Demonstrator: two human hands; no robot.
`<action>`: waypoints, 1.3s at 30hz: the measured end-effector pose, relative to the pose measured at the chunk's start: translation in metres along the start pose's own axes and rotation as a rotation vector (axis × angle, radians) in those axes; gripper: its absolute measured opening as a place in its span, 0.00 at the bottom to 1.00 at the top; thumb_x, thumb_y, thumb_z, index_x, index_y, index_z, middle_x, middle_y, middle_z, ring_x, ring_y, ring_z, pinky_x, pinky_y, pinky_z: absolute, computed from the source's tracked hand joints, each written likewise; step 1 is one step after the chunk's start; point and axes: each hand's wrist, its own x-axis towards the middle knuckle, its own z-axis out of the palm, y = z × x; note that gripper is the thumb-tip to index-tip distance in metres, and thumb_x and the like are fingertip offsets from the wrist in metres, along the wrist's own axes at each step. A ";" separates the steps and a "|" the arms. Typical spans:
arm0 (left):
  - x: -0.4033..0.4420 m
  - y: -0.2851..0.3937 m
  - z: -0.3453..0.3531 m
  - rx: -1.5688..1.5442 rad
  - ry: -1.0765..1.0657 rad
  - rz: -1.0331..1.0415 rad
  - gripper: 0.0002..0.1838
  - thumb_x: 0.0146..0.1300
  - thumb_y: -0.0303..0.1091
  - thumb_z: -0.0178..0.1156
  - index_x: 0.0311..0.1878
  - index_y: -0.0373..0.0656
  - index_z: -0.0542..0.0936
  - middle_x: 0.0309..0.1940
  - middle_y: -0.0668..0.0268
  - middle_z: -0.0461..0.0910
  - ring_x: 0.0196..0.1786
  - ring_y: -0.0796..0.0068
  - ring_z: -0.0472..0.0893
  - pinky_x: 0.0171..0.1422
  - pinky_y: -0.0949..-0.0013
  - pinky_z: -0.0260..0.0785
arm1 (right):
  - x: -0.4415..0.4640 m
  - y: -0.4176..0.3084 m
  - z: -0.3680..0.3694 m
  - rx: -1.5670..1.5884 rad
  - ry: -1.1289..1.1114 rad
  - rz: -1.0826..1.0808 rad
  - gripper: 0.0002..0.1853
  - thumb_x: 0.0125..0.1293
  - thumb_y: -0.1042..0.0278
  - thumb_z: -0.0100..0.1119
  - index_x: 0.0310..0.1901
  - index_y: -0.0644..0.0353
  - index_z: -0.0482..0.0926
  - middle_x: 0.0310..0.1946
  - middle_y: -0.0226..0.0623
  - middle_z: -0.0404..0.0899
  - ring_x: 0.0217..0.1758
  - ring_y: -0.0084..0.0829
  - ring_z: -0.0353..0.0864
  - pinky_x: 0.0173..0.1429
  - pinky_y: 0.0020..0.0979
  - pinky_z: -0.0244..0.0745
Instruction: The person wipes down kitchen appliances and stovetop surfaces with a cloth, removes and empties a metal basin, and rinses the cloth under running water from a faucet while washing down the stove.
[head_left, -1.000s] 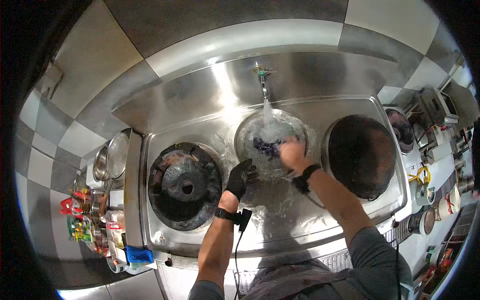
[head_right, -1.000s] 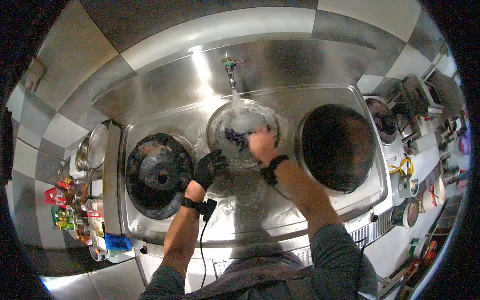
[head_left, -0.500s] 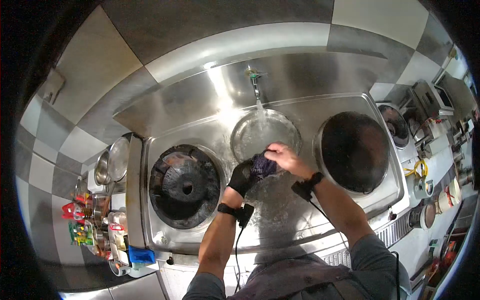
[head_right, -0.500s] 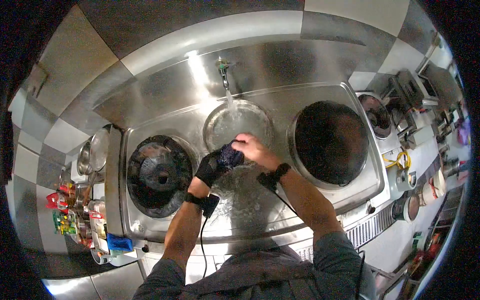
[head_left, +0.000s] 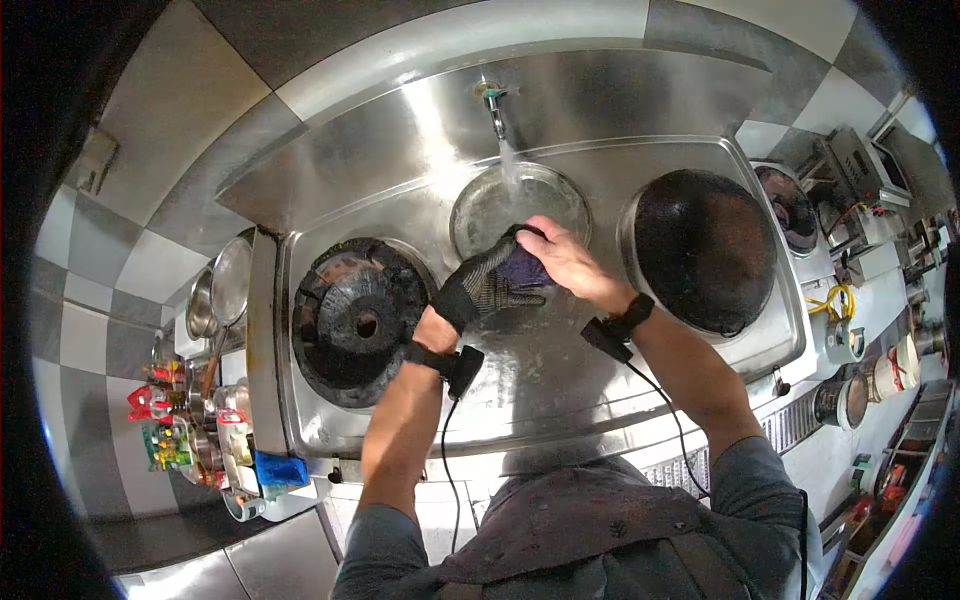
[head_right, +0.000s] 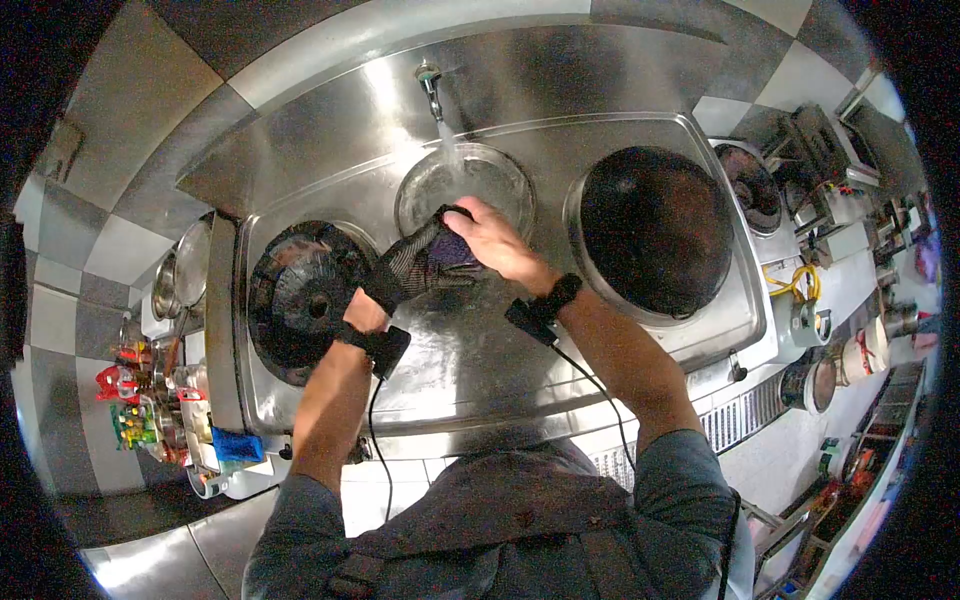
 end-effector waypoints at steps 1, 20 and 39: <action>0.000 -0.002 -0.007 -0.004 0.002 0.000 0.21 0.72 0.29 0.62 0.67 0.39 0.74 0.61 0.63 0.80 0.59 0.75 0.82 0.57 0.61 0.81 | -0.006 -0.007 0.001 -0.011 -0.046 -0.068 0.24 0.74 0.53 0.59 0.58 0.68 0.77 0.52 0.51 0.82 0.54 0.45 0.81 0.62 0.40 0.73; 0.021 -0.021 -0.009 1.591 -0.124 0.586 0.17 0.52 0.42 0.70 0.35 0.37 0.82 0.27 0.48 0.82 0.33 0.48 0.84 0.38 0.51 0.74 | -0.024 0.012 0.018 -1.153 -0.124 -0.391 0.09 0.74 0.67 0.47 0.47 0.65 0.69 0.36 0.57 0.84 0.37 0.56 0.87 0.39 0.51 0.83; 0.015 -0.080 -0.027 1.901 0.331 0.465 0.10 0.58 0.34 0.64 0.37 0.37 0.79 0.33 0.47 0.84 0.40 0.47 0.87 0.45 0.49 0.79 | 0.004 0.143 0.027 -0.919 -0.363 -0.058 0.15 0.64 0.61 0.66 0.45 0.65 0.86 0.41 0.52 0.89 0.45 0.45 0.91 0.49 0.44 0.85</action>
